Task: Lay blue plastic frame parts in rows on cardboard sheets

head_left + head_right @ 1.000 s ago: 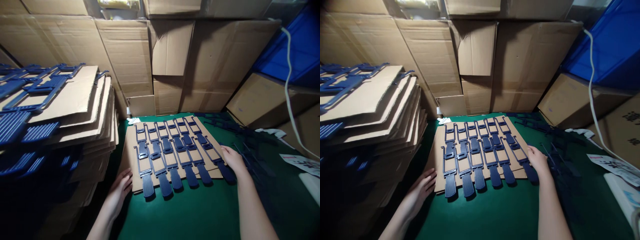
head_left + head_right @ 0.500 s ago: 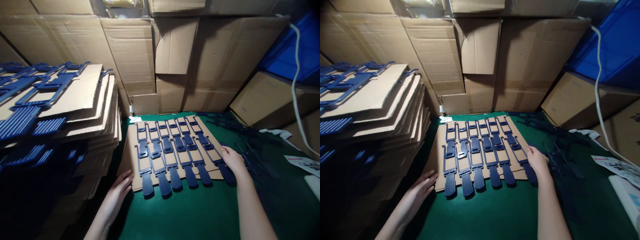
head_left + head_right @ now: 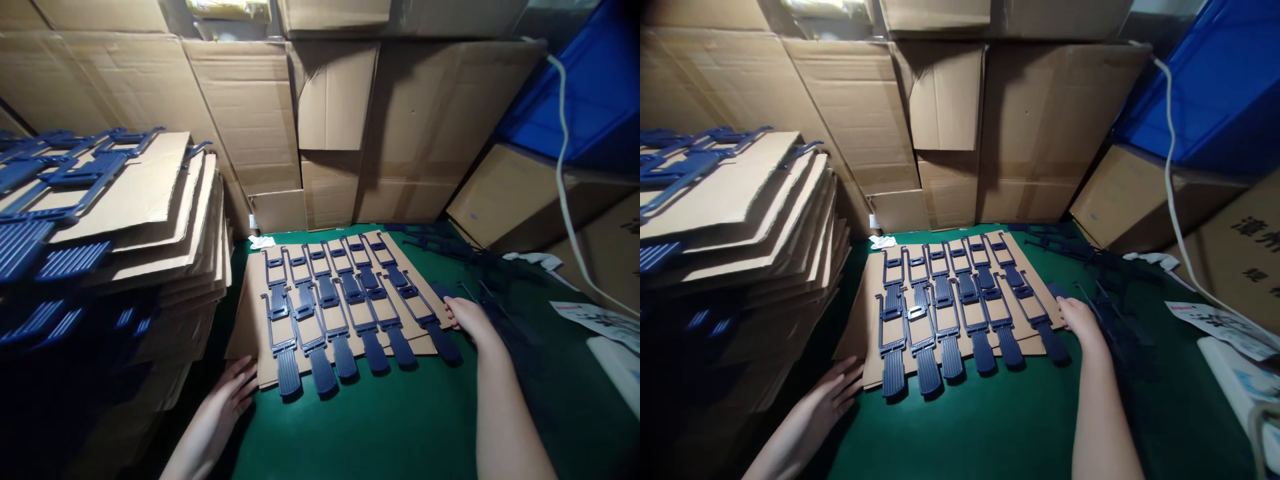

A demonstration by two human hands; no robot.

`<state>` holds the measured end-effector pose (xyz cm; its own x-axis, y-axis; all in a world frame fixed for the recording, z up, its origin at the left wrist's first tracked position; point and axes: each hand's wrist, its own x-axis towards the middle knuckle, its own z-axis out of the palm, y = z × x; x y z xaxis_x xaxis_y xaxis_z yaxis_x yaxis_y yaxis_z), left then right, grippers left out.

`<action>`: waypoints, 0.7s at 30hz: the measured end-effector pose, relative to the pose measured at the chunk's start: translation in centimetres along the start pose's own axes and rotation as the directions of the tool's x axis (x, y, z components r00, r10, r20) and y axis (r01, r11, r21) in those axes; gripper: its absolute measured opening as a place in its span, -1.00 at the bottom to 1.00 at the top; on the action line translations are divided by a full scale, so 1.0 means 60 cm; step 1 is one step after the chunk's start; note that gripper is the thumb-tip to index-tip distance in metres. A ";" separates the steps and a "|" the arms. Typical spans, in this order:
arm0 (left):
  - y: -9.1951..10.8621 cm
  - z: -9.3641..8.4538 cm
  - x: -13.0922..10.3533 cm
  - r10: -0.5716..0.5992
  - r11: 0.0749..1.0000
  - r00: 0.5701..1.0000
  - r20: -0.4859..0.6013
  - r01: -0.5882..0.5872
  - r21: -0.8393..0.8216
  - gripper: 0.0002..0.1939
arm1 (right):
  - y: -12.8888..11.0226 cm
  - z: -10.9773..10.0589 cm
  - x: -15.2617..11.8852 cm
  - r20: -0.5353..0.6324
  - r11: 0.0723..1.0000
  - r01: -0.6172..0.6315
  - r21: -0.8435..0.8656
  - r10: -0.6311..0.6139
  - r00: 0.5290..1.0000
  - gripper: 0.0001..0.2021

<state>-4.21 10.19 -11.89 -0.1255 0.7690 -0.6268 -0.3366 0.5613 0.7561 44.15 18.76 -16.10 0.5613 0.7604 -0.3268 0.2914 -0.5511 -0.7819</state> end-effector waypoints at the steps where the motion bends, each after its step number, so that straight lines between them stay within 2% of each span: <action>1: 0.005 0.003 -0.004 -0.019 0.999 1.000 -0.013 0.018 -0.026 -0.53 | 0.002 -0.001 0.003 -0.014 0.998 0.034 -0.045 -0.034 0.999 -0.76; 4: 0.017 0.010 -0.014 -0.103 0.988 0.995 0.014 0.104 -0.114 -0.57 | 0.005 -0.001 0.013 -0.139 0.956 0.124 -0.264 -0.165 0.976 -0.72; 7: 0.018 0.011 -0.015 -0.147 0.979 0.988 0.054 0.153 -0.138 -0.58 | 0.003 0.001 0.014 -0.214 0.890 0.131 -0.438 -0.244 0.946 -0.69; 12: 0.001 0.008 -0.008 0.019 0.998 1.000 -0.020 -0.020 -0.066 -0.64 | -0.011 0.000 0.002 -0.156 0.866 0.102 -0.489 -0.202 0.967 -0.65; 17: -0.006 0.005 -0.006 0.026 1.000 1.000 0.015 -0.026 0.004 -0.56 | -0.017 0.002 -0.014 -0.112 0.866 0.066 -0.496 -0.139 0.984 -0.68; 21: -0.002 -0.008 0.000 0.047 0.999 0.998 0.046 -0.048 0.026 -0.46 | -0.006 0.006 -0.027 -0.102 0.869 0.130 -0.478 -0.202 0.974 -0.65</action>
<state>-4.64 9.97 -12.08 -0.0982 0.8076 -0.5816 -0.3061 0.5315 0.7898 42.85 17.87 -15.47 0.5672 0.8167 -0.1061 0.6961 -0.5443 -0.4682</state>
